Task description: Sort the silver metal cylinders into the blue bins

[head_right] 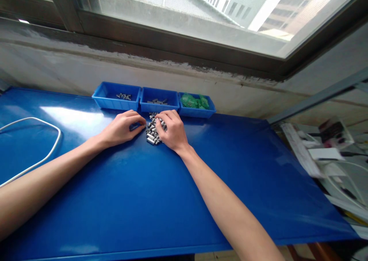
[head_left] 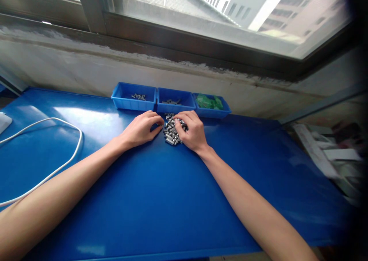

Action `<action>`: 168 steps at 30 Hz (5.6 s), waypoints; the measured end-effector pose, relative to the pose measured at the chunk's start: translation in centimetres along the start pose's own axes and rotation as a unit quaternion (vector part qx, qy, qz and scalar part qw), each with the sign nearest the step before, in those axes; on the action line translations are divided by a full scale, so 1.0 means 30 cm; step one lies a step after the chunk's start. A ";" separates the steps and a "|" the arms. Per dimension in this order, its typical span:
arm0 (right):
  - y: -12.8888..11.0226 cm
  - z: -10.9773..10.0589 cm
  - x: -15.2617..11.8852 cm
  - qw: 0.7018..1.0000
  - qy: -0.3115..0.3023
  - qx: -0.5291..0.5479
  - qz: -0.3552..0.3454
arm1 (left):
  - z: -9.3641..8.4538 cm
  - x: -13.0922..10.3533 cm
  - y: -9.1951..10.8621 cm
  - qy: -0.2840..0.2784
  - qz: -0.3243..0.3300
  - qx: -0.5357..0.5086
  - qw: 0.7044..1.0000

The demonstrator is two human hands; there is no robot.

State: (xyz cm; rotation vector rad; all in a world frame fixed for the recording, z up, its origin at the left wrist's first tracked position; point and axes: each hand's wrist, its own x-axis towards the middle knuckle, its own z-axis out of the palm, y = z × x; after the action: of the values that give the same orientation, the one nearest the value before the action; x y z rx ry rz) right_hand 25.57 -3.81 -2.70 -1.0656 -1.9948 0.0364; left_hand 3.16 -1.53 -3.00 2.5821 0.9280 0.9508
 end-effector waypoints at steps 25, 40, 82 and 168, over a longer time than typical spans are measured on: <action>0.000 0.001 0.000 1.000 0.003 0.000 -0.005 | -0.024 0.026 -0.033 0.258 -0.208 -0.301 0.894; -0.001 -0.002 0.001 1.000 0.004 -0.012 0.019 | -0.015 0.016 -0.007 0.175 -0.129 -0.260 0.941; 0.003 0.004 0.000 1.000 -0.009 -0.004 0.009 | -0.003 0.011 -0.009 0.097 -0.066 -0.081 0.990; 0.003 0.005 0.003 1.000 -0.014 -0.021 0.016 | -0.013 0.002 0.027 -0.024 0.024 0.020 0.999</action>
State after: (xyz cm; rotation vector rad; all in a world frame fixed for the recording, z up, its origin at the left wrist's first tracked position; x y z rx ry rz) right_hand 25.51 -3.65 -2.77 -1.1298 -2.0103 0.0279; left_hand 3.33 -2.11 -2.35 2.6596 0.8860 0.8875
